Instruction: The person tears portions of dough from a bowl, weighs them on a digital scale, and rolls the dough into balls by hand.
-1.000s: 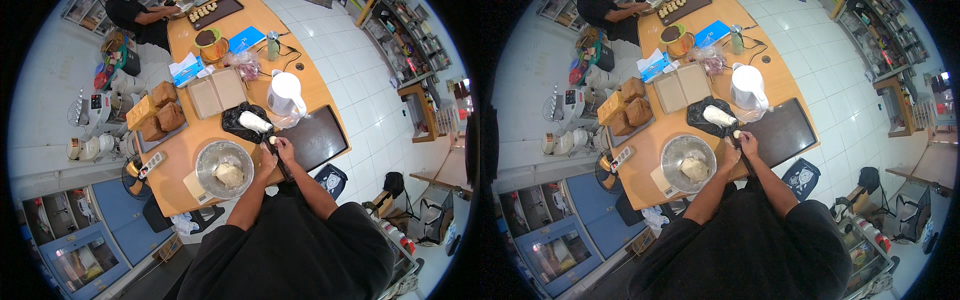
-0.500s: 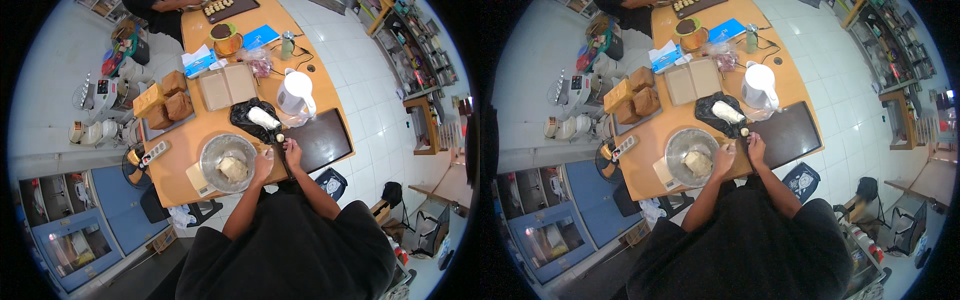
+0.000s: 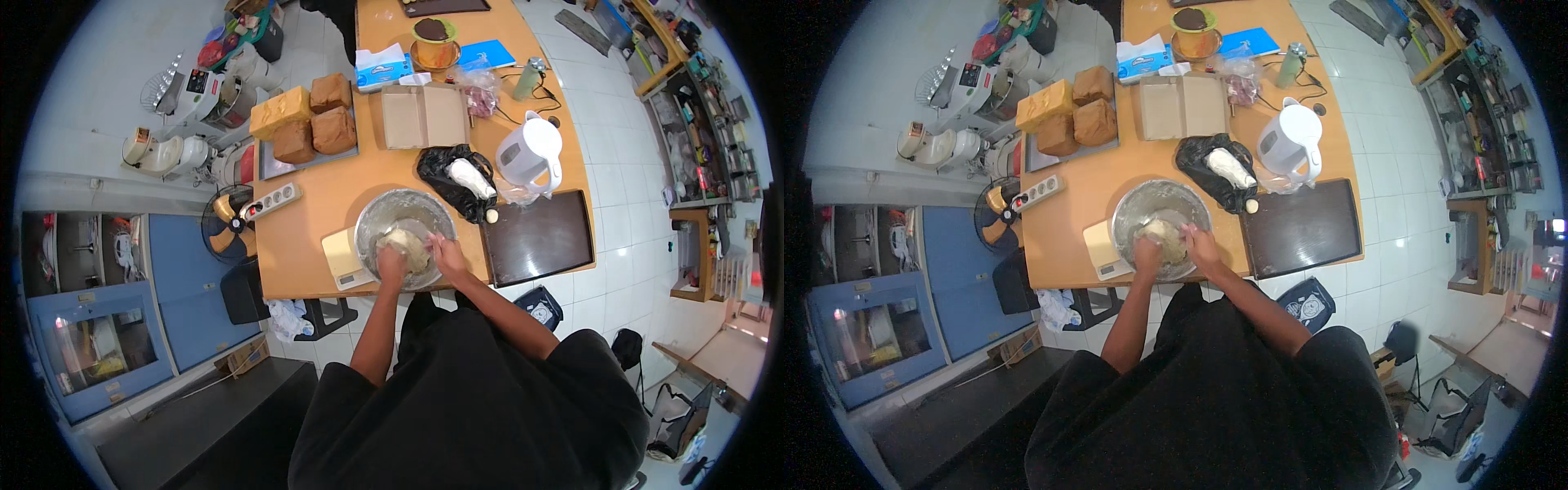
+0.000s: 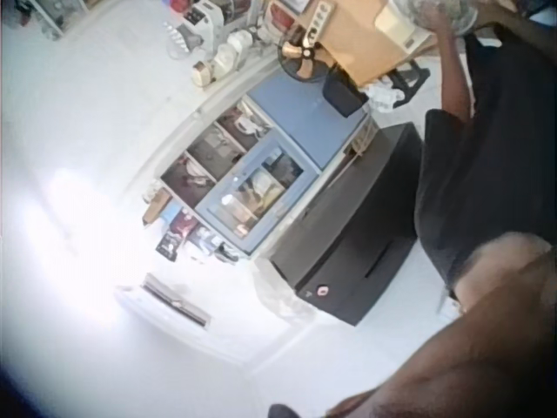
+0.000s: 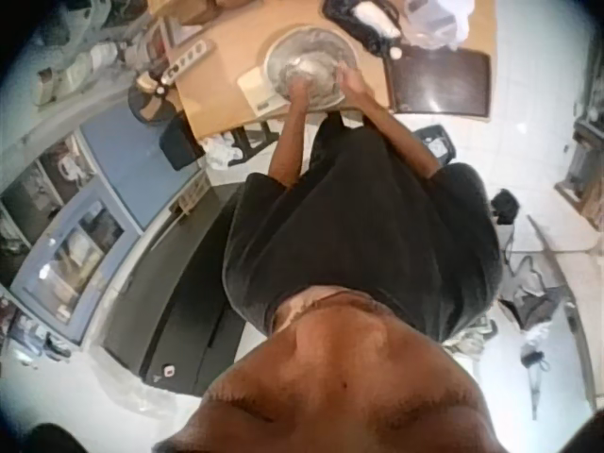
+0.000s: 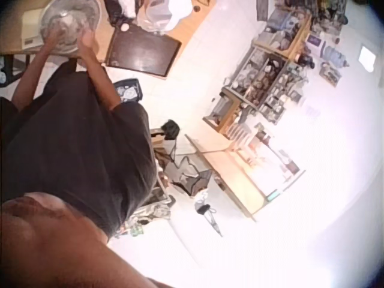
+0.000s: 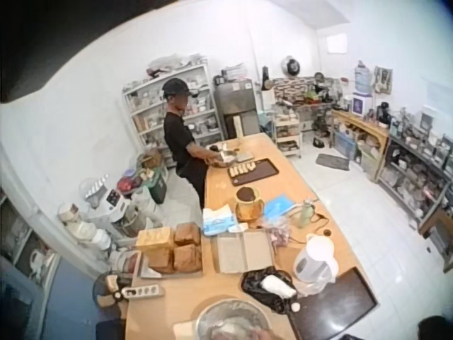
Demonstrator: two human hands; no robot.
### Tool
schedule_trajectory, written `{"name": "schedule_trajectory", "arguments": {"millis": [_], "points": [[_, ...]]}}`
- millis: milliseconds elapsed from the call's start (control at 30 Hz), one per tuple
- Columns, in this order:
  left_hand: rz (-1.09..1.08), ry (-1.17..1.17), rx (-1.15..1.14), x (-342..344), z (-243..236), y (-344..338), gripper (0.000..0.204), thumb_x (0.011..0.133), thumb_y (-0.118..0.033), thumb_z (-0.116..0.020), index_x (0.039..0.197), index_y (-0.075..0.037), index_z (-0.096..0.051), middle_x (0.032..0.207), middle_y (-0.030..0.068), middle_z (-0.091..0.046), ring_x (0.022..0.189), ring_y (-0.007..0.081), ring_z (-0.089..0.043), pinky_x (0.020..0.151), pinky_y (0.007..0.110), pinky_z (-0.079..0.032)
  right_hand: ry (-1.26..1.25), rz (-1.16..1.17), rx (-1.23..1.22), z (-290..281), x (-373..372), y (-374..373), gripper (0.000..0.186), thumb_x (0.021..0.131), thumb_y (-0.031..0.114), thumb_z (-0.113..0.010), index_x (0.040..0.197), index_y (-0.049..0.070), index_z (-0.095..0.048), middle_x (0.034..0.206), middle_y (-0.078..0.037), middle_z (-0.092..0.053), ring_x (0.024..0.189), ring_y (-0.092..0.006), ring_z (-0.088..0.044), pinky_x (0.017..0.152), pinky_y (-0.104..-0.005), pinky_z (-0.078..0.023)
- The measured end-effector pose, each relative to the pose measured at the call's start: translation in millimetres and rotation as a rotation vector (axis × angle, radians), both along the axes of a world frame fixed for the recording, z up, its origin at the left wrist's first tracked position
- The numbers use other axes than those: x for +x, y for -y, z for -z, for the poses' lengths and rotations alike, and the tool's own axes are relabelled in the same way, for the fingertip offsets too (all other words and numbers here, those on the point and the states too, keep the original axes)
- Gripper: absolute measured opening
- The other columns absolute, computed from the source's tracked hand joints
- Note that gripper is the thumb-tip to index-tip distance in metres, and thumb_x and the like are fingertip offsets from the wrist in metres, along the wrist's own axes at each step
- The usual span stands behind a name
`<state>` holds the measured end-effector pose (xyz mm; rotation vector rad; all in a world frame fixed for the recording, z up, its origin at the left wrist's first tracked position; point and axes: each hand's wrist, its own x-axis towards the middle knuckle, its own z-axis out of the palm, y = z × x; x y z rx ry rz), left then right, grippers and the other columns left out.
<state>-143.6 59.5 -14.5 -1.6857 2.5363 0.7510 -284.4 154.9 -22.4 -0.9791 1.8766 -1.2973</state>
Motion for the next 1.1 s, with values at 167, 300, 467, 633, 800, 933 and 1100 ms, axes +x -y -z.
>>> {"name": "schedule_trajectory", "arguments": {"millis": [167, 300, 467, 633, 800, 933, 1100], "points": [[-0.019, -0.121, -0.196, 8.9, 42.1, -4.6, 0.039, 0.074, -0.010, -0.063, 0.111, 0.000, -0.061, 0.095, 0.0245, -0.064, 0.096, 0.0409, -0.060, 0.087, 0.048, -0.047, -0.266, -0.139, 0.236, -16.0, 20.3, 25.4, 0.029, 0.089, 0.003, -0.045, 0.113, 0.000, -0.062, 0.092, -0.025, -0.065, 0.086, -0.0436, -0.063, 0.077, -0.0497, -0.050], [-0.129, -0.229, -0.053, 5.7, 20.0, -3.5, 0.031, 0.078, -0.010, -0.058, 0.107, 0.001, -0.064, 0.092, 0.0255, -0.064, 0.091, 0.0418, -0.061, 0.082, 0.050, -0.047, -0.253, -0.113, 0.245, -1.6, 21.4, 25.2, 0.036, 0.085, 0.003, -0.046, 0.117, 0.006, -0.063, 0.092, -0.027, -0.064, 0.087, -0.0430, -0.063, 0.079, -0.0502, -0.050], [-0.164, -0.371, -0.146, 14.5, 3.1, 7.8, 0.026, 0.086, -0.015, -0.051, 0.094, 0.004, -0.067, 0.083, 0.0278, -0.063, 0.078, 0.0452, -0.061, 0.073, 0.053, -0.046, -0.248, -0.185, 0.338, 11.3, 26.7, 25.9, 0.035, 0.085, 0.007, -0.049, 0.118, 0.009, -0.062, 0.091, -0.028, -0.063, 0.087, -0.0432, -0.063, 0.078, -0.0507, -0.050], [0.066, -0.024, -0.110, 6.8, 9.7, 34.3, 0.035, 0.085, -0.025, -0.055, 0.105, 0.003, -0.064, 0.110, 0.0283, -0.059, 0.104, 0.0447, -0.055, 0.088, 0.050, -0.044, -0.227, -0.118, 0.433, 15.2, 27.7, 29.2, 0.042, 0.088, 0.010, -0.047, 0.130, 0.009, -0.054, 0.093, -0.031, -0.063, 0.087, -0.0458, -0.063, 0.081, -0.0517, -0.049], [0.342, -0.138, -0.295, 11.0, 69.7, 40.2, 0.043, 0.083, -0.027, -0.059, 0.113, 0.004, -0.060, 0.137, 0.0271, -0.042, 0.128, 0.0457, -0.037, 0.106, 0.046, -0.034, -0.325, -0.211, 0.299, 41.8, 41.1, 23.0, 0.053, 0.092, 0.014, -0.046, 0.143, 0.007, -0.032, 0.115, -0.030, -0.057, 0.098, -0.0493, -0.058, 0.086, -0.0508, -0.048], [0.437, -0.113, 0.026, 15.2, 63.9, 50.7, 0.035, 0.083, -0.021, -0.057, 0.106, 0.005, -0.062, 0.119, 0.0286, -0.056, 0.114, 0.0437, -0.051, 0.097, 0.047, -0.043, -0.231, -0.339, 0.391, 32.0, 37.6, 16.9, 0.061, 0.088, 0.011, -0.048, 0.144, 0.002, -0.026, 0.140, -0.028, -0.039, 0.111, -0.0479, -0.052, 0.095, -0.0506, -0.044], [0.387, -0.096, 0.020, 11.9, 45.6, 54.5, 0.025, 0.084, -0.014, -0.053, 0.100, 0.003, -0.064, 0.100, 0.0268, -0.063, 0.097, 0.0405, -0.062, 0.084, 0.047, -0.051, -0.632, -0.250, 0.351, -20.1, 13.7, 1.9, 0.065, 0.086, 0.009, -0.050, 0.145, 0.001, -0.024, 0.142, -0.025, -0.038, 0.122, -0.0425, -0.047, 0.100, -0.0469, -0.041]]}}
